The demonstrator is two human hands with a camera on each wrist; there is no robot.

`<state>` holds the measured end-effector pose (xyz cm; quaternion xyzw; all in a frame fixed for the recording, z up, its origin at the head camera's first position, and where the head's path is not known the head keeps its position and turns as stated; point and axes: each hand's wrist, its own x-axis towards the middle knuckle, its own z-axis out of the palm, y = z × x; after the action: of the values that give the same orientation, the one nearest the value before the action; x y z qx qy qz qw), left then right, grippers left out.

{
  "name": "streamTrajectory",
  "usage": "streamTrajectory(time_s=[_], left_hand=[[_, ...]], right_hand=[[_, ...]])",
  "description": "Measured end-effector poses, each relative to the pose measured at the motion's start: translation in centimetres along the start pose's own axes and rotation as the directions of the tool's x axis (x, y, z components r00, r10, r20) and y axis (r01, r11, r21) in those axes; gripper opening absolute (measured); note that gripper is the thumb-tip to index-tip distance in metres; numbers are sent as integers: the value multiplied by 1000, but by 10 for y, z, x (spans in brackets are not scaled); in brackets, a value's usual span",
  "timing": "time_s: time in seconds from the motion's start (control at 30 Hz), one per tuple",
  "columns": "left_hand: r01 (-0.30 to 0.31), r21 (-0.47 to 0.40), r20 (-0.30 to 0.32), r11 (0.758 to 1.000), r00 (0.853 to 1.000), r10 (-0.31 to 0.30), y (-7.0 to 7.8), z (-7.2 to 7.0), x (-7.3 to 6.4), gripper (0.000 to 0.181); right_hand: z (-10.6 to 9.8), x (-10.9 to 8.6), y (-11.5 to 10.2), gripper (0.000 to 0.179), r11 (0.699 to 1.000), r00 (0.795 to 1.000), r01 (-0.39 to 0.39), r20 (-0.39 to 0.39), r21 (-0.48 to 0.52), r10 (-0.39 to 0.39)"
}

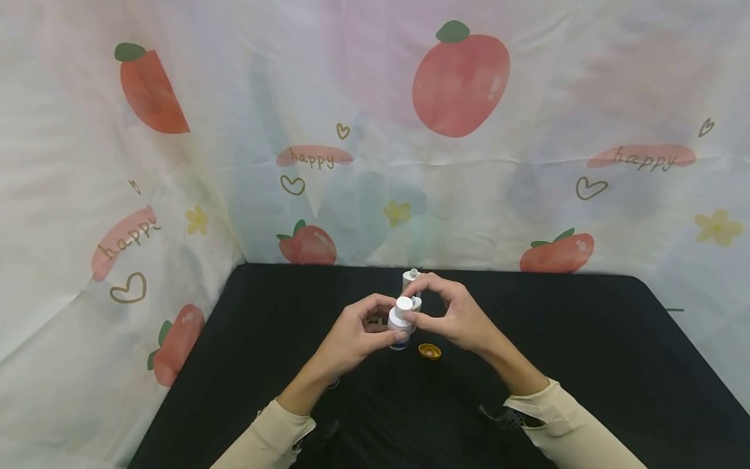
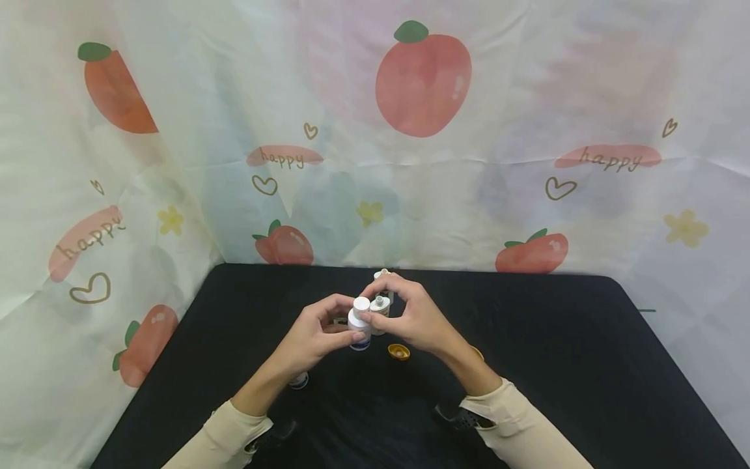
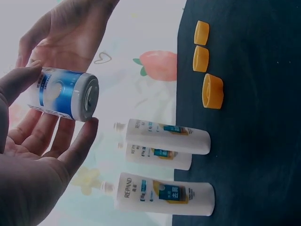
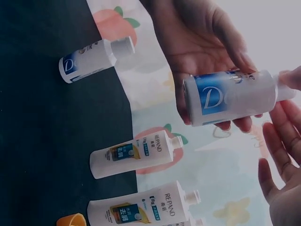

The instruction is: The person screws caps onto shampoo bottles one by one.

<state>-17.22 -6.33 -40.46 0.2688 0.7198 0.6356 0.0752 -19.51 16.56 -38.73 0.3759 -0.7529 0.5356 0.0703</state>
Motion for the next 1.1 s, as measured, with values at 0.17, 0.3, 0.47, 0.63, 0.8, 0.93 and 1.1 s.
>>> streamTrajectory(time_s=[0.17, 0.3, 0.47, 0.63, 0.8, 0.93, 1.1], left_hand=[[25, -1, 36, 1000, 999, -25, 1, -5, -1, 42], [46, 20, 66, 999, 997, -48, 2, -9, -3, 42], [38, 60, 91, 997, 995, -43, 0, -14, -4, 39], [54, 74, 109, 996, 992, -62, -1, -20, -7, 41], [73, 75, 116, 995, 990, -81, -3, -26, -10, 40], [82, 78, 131, 994, 987, -91, -6, -29, -12, 41], [92, 70, 153, 993, 983, -102, -9, -34, -13, 42]], right_hand=[[4, 0, -1, 33, 999, 1000, -9, -1, -32, 9], [9, 0, 0, 32, 999, 1000, -7, -6, -34, 7], [15, 0, 3, 30, 999, 1000, 7, 3, -32, -7], [20, 0, 7, 28, 1000, 1000, 11, 29, -20, -11], [26, 0, 9, 30, 1000, 997, 3, 78, 10, -4], [31, 2, 8, 29, 1000, 995, 25, 96, 13, -27], [36, 5, 8, 26, 999, 996, 33, 84, 8, -33]])
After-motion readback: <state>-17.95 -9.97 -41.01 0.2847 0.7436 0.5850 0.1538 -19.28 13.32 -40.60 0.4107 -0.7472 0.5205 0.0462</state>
